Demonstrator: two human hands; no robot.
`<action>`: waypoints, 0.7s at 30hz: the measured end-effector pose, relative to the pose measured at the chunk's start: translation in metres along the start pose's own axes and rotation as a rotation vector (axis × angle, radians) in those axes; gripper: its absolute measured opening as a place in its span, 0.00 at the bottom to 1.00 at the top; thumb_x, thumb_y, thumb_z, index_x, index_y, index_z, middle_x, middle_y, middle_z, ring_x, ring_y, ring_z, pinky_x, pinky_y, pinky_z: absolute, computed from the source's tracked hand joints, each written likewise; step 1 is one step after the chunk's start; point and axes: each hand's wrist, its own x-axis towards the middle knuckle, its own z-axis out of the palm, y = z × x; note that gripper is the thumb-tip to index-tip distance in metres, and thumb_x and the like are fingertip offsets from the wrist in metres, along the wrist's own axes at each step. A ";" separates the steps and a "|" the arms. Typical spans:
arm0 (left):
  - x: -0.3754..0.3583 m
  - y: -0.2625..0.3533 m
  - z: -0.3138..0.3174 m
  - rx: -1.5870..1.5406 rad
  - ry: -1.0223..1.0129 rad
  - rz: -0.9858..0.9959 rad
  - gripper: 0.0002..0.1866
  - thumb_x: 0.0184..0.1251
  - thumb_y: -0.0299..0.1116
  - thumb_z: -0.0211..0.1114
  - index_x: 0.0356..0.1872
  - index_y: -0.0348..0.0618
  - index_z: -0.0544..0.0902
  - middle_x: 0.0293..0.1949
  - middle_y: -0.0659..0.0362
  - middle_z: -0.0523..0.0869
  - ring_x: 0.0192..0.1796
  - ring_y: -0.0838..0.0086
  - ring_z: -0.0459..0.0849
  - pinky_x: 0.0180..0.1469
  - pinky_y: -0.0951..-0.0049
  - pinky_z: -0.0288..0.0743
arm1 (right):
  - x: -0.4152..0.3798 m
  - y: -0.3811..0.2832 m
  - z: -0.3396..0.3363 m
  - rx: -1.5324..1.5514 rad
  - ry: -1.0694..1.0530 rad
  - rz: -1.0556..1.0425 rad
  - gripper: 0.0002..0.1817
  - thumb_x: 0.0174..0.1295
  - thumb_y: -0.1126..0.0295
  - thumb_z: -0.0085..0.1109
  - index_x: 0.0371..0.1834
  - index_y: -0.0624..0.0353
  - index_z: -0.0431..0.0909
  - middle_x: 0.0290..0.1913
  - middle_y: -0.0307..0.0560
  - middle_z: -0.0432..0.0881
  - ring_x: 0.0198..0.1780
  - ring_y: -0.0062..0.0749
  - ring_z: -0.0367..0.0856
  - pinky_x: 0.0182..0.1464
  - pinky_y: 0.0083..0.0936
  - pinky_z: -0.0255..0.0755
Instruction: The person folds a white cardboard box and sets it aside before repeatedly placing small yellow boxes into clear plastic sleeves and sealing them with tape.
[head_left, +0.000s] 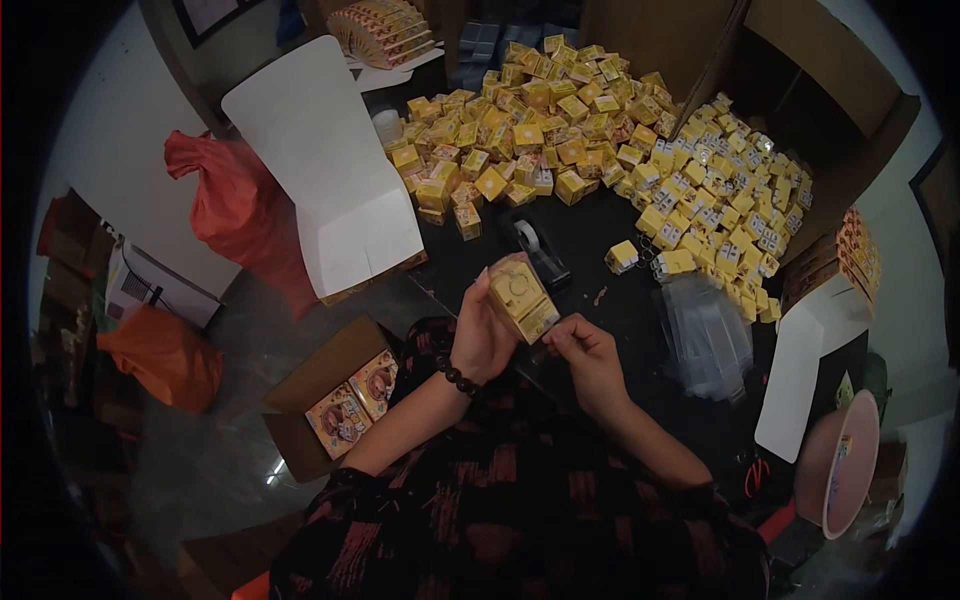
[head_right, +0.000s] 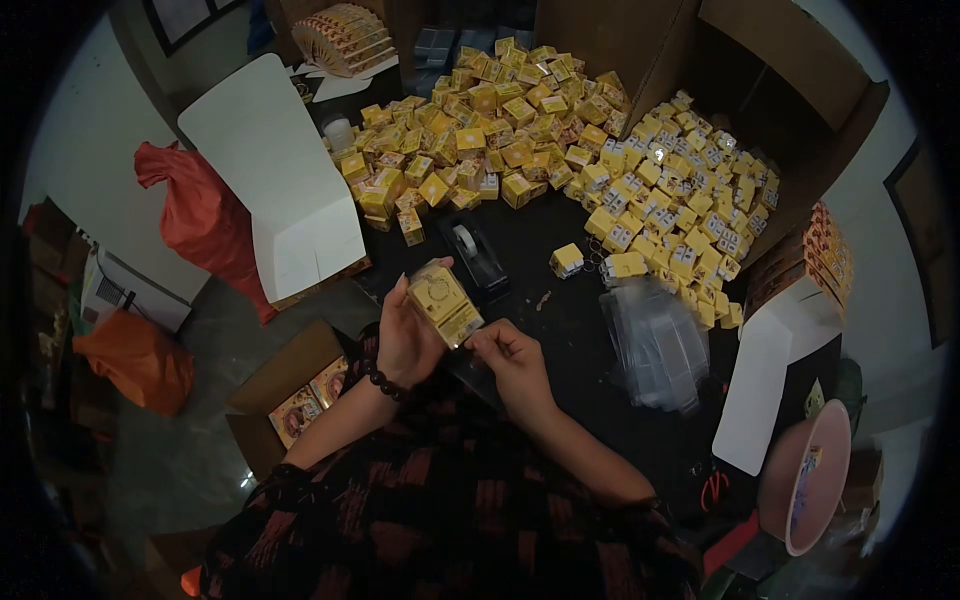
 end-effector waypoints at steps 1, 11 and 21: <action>-0.001 0.001 0.002 -0.020 0.012 -0.034 0.31 0.71 0.56 0.44 0.64 0.41 0.67 0.47 0.57 0.80 0.51 0.67 0.79 0.56 0.61 0.72 | 0.000 0.001 0.001 0.030 -0.008 0.001 0.08 0.68 0.73 0.52 0.31 0.63 0.77 0.35 0.38 0.75 0.38 0.19 0.72 0.46 0.19 0.68; -0.009 0.001 0.008 -0.262 0.109 -0.276 0.35 0.66 0.63 0.46 0.63 0.46 0.69 0.49 0.55 0.79 0.53 0.62 0.77 0.59 0.61 0.69 | 0.002 0.011 0.010 0.165 -0.019 -0.244 0.27 0.55 0.89 0.57 0.54 0.57 0.58 0.44 0.43 0.70 0.40 0.20 0.74 0.46 0.16 0.72; -0.014 0.002 0.011 -0.243 0.047 -0.186 0.35 0.66 0.62 0.44 0.63 0.45 0.67 0.48 0.53 0.78 0.55 0.61 0.76 0.60 0.57 0.68 | 0.001 0.004 0.017 0.174 0.044 -0.382 0.27 0.53 0.90 0.56 0.54 0.59 0.59 0.51 0.46 0.65 0.39 0.22 0.74 0.44 0.17 0.72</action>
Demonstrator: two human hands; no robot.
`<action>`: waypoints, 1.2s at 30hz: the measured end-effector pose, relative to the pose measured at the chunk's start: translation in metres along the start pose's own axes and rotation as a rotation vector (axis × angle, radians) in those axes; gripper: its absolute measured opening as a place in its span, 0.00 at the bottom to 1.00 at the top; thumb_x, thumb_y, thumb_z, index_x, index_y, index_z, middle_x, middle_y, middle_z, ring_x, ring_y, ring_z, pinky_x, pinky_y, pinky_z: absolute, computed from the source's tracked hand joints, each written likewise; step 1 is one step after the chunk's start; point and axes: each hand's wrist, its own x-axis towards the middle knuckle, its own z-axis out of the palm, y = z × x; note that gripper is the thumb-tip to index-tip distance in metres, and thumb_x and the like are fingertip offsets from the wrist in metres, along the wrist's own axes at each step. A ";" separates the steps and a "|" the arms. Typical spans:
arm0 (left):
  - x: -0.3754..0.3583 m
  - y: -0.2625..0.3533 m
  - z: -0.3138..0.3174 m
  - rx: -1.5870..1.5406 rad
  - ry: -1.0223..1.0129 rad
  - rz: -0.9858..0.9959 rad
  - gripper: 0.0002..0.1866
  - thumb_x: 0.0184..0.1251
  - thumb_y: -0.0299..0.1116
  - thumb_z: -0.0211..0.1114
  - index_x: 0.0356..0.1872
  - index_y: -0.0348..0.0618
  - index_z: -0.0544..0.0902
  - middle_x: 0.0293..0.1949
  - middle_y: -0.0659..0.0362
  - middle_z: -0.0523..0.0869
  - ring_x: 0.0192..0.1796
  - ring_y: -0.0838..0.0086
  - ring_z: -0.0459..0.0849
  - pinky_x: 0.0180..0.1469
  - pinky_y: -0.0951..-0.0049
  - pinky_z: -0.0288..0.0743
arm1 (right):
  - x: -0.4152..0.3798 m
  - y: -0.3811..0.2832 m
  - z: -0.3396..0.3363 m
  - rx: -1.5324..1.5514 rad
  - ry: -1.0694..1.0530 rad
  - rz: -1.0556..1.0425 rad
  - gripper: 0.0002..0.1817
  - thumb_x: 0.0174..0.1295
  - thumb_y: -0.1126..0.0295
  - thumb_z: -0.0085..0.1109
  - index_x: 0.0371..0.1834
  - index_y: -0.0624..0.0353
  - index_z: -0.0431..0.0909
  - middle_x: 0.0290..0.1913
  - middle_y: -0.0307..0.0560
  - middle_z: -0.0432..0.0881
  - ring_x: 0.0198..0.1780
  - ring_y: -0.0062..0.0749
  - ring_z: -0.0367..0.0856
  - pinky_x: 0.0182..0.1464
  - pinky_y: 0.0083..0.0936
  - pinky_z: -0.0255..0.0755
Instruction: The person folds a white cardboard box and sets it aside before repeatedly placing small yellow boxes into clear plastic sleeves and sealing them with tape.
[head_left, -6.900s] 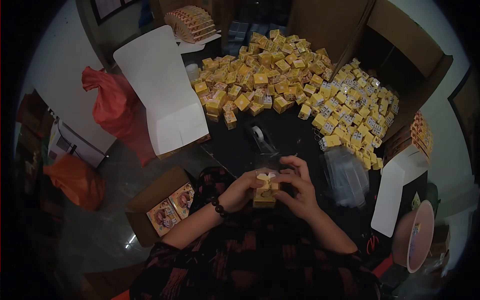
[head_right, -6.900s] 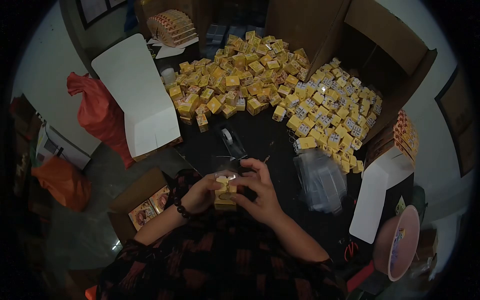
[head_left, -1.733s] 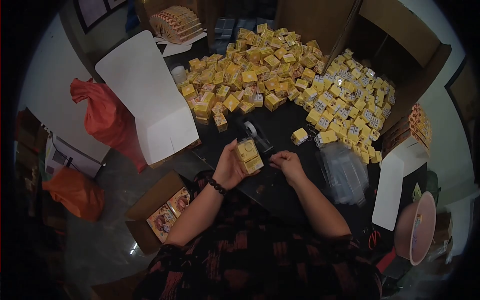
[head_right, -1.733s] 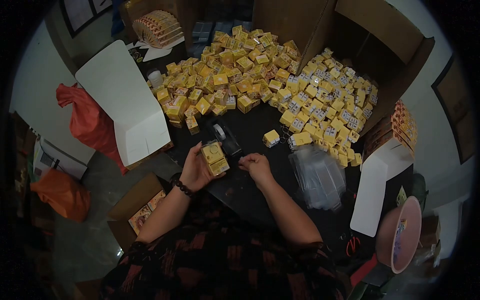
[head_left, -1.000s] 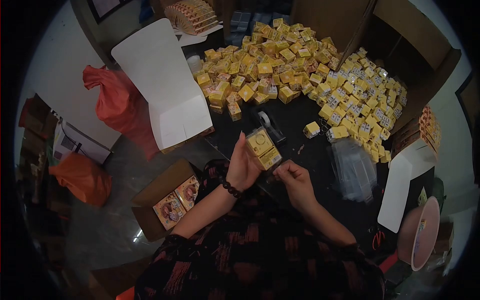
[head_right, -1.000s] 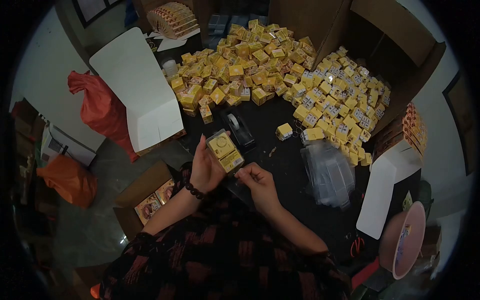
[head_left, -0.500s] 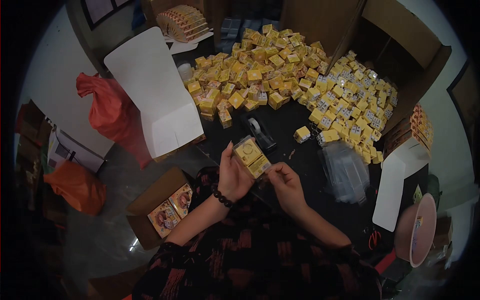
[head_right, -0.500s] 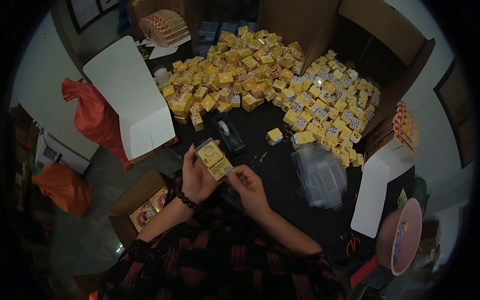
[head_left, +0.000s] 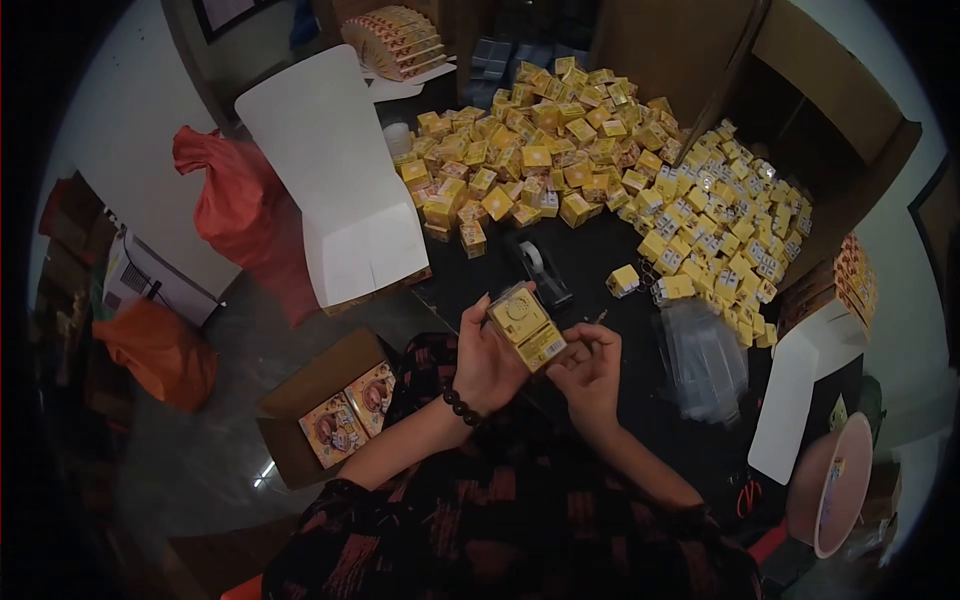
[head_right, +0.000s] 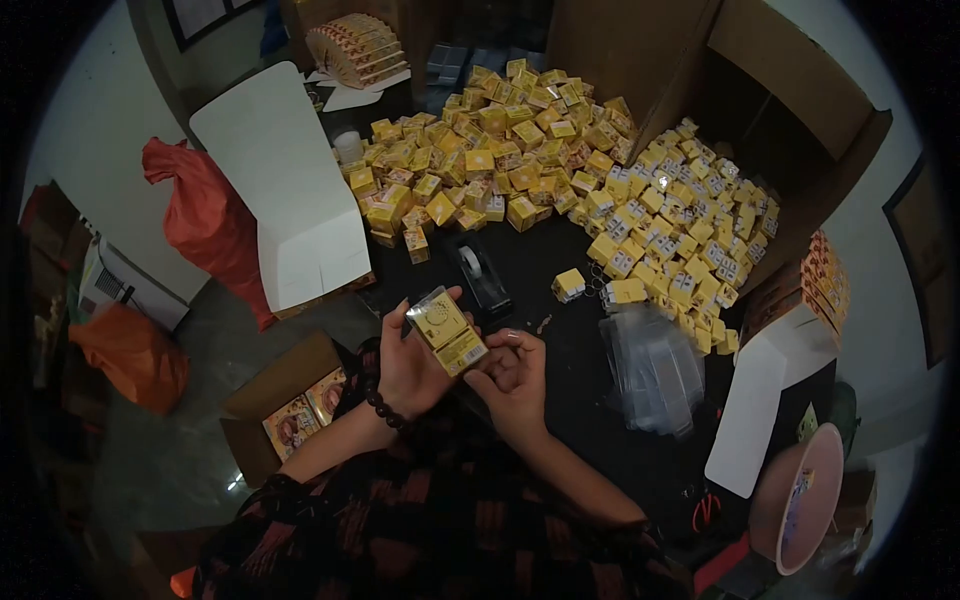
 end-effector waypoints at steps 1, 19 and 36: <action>0.001 0.002 0.000 0.061 0.003 0.057 0.34 0.66 0.60 0.44 0.64 0.44 0.67 0.48 0.53 0.78 0.54 0.61 0.76 0.60 0.57 0.68 | -0.002 -0.003 -0.003 -0.042 -0.043 -0.054 0.18 0.58 0.86 0.54 0.49 0.61 0.63 0.48 0.45 0.67 0.39 0.22 0.74 0.42 0.17 0.71; -0.009 -0.002 0.001 0.120 -0.090 0.102 0.34 0.66 0.56 0.46 0.65 0.40 0.64 0.46 0.52 0.77 0.52 0.62 0.77 0.60 0.54 0.70 | -0.004 -0.009 -0.013 -0.624 -0.162 0.134 0.07 0.58 0.73 0.65 0.27 0.62 0.76 0.18 0.33 0.71 0.20 0.15 0.66 0.24 0.15 0.60; -0.025 0.002 -0.011 0.481 -0.176 -0.030 0.24 0.71 0.44 0.48 0.62 0.41 0.67 0.56 0.58 0.75 0.60 0.72 0.74 0.62 0.68 0.69 | 0.042 -0.040 -0.008 -0.981 -0.474 -0.454 0.18 0.48 0.73 0.70 0.44 0.54 0.82 0.45 0.42 0.74 0.46 0.35 0.73 0.47 0.28 0.69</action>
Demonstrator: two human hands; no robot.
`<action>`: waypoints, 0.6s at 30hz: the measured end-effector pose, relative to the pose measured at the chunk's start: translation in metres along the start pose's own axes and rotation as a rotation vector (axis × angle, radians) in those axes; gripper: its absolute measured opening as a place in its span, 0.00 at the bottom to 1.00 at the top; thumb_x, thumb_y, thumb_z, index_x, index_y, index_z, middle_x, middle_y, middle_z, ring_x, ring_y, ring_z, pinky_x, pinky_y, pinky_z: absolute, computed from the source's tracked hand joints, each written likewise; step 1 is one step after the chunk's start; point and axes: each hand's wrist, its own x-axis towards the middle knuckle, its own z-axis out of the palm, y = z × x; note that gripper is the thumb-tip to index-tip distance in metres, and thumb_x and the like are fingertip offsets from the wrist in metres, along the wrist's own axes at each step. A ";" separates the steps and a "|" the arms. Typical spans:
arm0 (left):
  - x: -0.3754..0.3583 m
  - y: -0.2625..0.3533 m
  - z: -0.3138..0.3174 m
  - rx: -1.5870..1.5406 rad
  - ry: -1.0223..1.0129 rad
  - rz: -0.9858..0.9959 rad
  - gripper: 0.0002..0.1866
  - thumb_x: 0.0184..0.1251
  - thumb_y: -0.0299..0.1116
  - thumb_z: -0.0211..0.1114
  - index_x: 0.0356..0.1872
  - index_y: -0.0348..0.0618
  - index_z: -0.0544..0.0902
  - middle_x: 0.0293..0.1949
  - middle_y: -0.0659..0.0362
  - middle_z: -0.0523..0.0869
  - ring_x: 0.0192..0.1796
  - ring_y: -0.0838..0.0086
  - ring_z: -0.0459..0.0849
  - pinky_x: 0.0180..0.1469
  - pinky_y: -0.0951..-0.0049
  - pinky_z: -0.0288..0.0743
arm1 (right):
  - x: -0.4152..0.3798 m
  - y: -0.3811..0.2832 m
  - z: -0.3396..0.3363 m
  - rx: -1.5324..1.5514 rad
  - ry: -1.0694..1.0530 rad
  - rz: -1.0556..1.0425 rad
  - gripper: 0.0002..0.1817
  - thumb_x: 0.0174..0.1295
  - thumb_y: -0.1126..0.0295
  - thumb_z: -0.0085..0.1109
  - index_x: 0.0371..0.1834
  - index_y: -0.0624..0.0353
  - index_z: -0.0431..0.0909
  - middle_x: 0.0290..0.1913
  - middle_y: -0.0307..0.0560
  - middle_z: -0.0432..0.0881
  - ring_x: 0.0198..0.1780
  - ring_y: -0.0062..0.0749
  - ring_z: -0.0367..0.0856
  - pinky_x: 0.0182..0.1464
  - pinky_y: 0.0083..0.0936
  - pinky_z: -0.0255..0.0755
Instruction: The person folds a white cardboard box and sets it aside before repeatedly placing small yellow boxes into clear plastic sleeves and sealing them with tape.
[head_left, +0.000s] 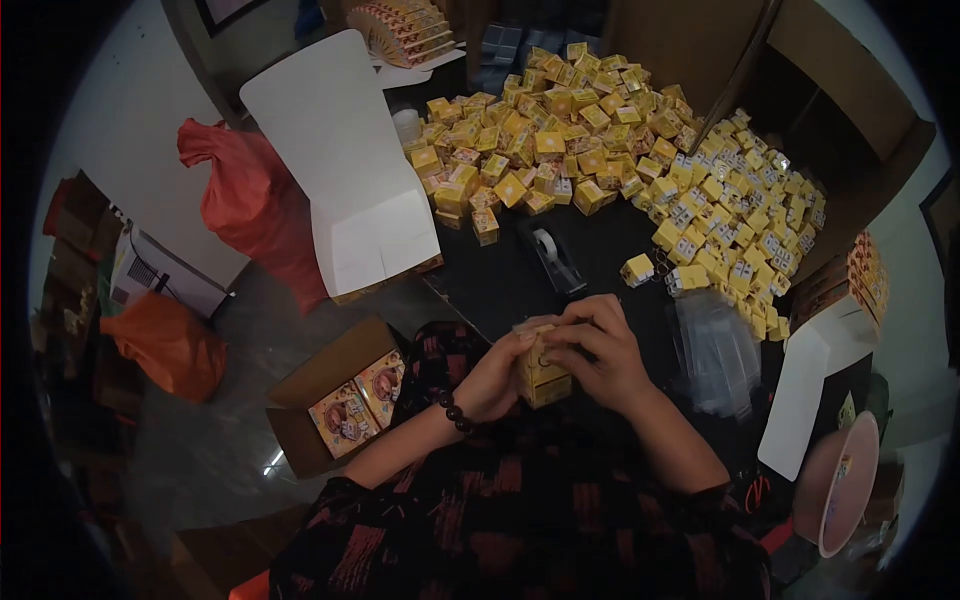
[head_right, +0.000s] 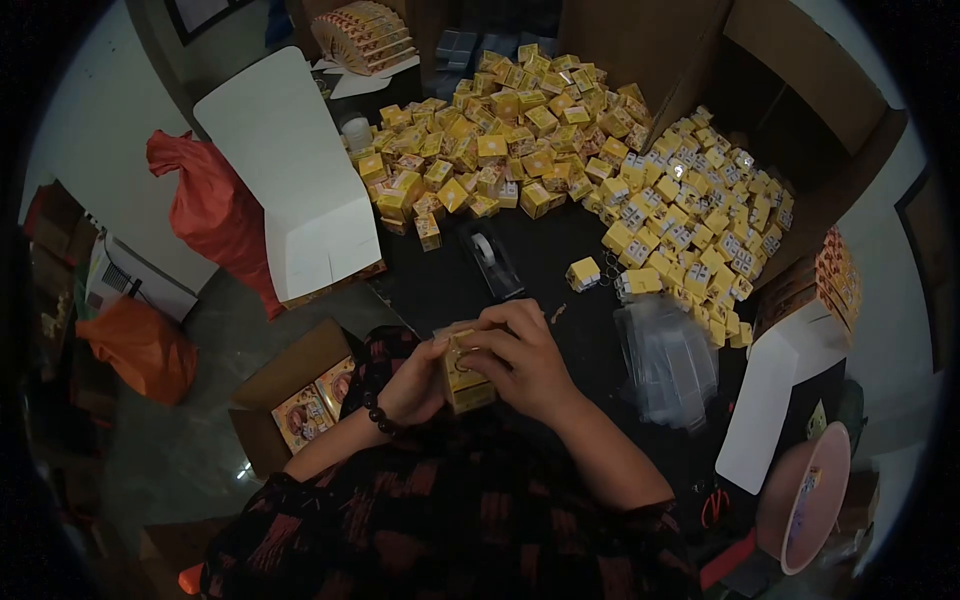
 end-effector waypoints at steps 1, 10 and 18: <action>-0.004 -0.002 -0.003 -0.073 0.034 -0.107 0.24 0.73 0.45 0.47 0.63 0.42 0.66 0.56 0.57 0.74 0.60 0.72 0.73 0.62 0.69 0.68 | -0.001 0.002 0.002 0.063 -0.038 0.042 0.18 0.48 0.73 0.69 0.45 0.55 0.81 0.47 0.43 0.73 0.48 0.36 0.72 0.49 0.29 0.68; 0.024 0.019 -0.085 1.006 0.478 0.026 0.31 0.67 0.37 0.60 0.68 0.43 0.60 0.57 0.51 0.71 0.59 0.58 0.71 0.61 0.64 0.66 | -0.023 0.068 0.053 -0.223 0.232 0.468 0.37 0.52 0.69 0.69 0.65 0.60 0.62 0.55 0.54 0.70 0.57 0.47 0.69 0.61 0.37 0.62; 0.041 0.000 -0.092 1.875 0.793 0.581 0.36 0.55 0.33 0.68 0.65 0.43 0.64 0.59 0.47 0.67 0.63 0.50 0.63 0.63 0.50 0.56 | -0.024 0.091 0.079 -0.338 0.309 0.582 0.29 0.51 0.65 0.71 0.54 0.61 0.70 0.43 0.48 0.69 0.42 0.38 0.71 0.46 0.32 0.68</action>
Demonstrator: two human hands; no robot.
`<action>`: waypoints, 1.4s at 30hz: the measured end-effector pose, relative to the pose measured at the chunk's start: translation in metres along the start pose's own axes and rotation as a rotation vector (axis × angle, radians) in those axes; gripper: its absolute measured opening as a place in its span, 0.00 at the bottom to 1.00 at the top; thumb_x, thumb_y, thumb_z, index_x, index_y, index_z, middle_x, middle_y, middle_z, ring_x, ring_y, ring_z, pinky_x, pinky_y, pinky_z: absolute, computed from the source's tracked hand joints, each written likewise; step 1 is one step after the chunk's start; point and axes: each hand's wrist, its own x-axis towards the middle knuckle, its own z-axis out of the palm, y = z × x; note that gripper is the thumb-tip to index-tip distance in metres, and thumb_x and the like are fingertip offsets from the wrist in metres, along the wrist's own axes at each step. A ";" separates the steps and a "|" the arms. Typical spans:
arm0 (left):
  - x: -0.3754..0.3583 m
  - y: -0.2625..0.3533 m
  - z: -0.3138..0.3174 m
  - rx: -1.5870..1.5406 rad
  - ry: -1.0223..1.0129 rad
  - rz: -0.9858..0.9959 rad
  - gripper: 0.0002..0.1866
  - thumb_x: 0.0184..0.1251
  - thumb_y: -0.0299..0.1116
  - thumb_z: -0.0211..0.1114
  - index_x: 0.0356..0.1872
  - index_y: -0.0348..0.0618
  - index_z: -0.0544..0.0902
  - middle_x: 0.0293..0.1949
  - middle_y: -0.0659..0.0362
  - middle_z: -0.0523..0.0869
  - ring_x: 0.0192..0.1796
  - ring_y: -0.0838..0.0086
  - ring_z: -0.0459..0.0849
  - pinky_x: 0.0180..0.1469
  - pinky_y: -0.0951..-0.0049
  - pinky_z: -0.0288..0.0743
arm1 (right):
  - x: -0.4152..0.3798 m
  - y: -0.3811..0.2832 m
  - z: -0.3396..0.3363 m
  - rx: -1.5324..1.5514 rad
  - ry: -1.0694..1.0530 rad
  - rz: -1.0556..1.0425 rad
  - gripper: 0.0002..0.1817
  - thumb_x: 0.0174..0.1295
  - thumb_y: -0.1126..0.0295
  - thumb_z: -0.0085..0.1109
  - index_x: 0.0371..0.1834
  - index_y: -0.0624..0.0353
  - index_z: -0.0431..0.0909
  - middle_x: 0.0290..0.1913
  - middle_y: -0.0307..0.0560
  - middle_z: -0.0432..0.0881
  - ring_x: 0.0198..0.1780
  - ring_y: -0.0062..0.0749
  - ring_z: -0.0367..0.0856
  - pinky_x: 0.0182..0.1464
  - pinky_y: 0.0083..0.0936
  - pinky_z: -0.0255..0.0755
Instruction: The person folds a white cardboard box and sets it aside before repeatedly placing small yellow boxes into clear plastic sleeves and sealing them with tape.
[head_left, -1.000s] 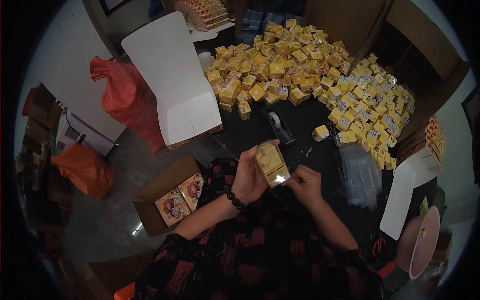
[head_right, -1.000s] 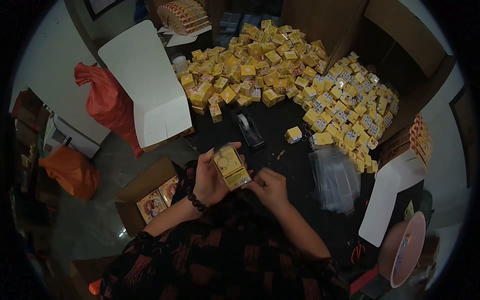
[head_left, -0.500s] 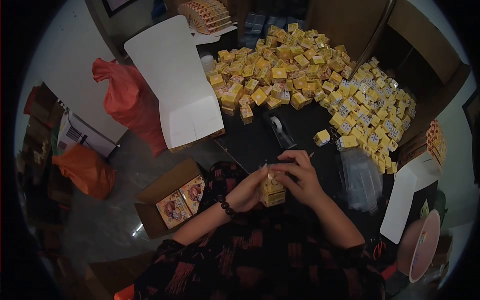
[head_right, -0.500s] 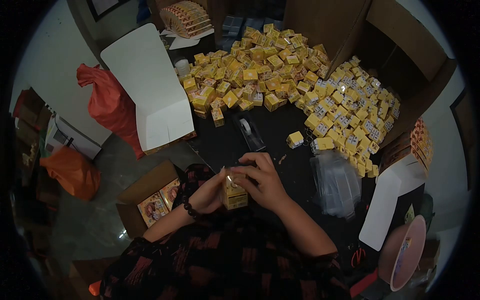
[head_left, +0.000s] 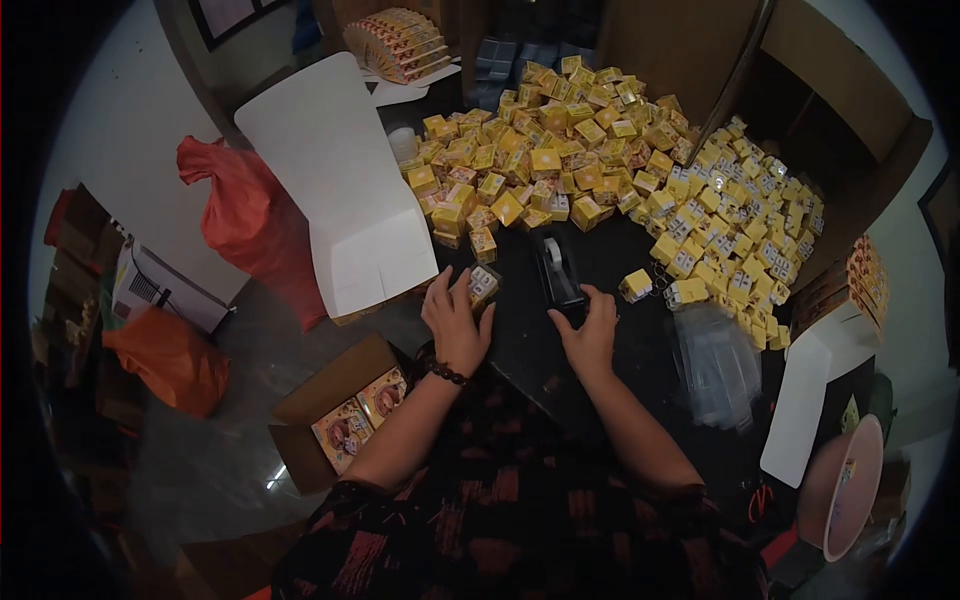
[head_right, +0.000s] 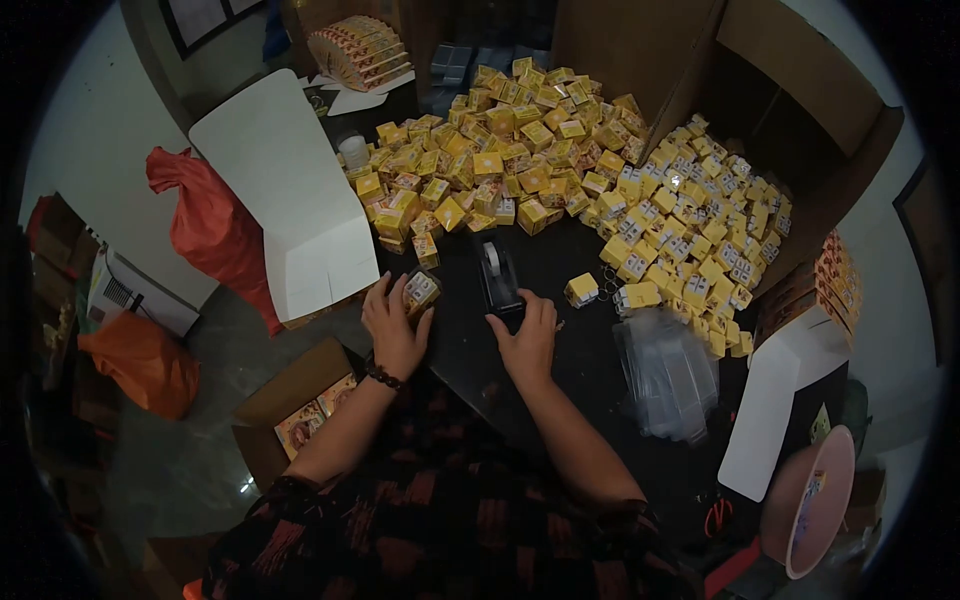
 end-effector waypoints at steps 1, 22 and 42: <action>-0.005 0.006 -0.006 -0.015 0.019 0.043 0.32 0.55 0.32 0.68 0.63 0.44 0.67 0.60 0.47 0.67 0.63 0.50 0.63 0.63 0.50 0.55 | 0.002 0.002 -0.001 -0.007 0.009 0.006 0.29 0.51 0.65 0.71 0.54 0.61 0.70 0.43 0.48 0.69 0.42 0.38 0.71 0.46 0.32 0.68; -0.011 -0.113 -0.031 0.332 0.119 -0.131 0.30 0.65 0.38 0.59 0.69 0.51 0.64 0.71 0.43 0.51 0.74 0.45 0.46 0.68 0.40 0.42 | 0.048 0.074 -0.046 -0.237 -0.168 0.076 0.30 0.55 0.75 0.63 0.62 0.61 0.66 0.56 0.60 0.72 0.56 0.55 0.72 0.58 0.41 0.67; 0.014 -0.031 -0.020 0.125 -0.077 0.150 0.20 0.57 0.34 0.67 0.53 0.51 0.78 0.62 0.56 0.71 0.67 0.56 0.62 0.67 0.48 0.48 | 0.016 0.063 -0.047 -0.147 -0.071 0.038 0.33 0.56 0.74 0.63 0.66 0.59 0.62 0.61 0.60 0.66 0.63 0.55 0.62 0.65 0.41 0.59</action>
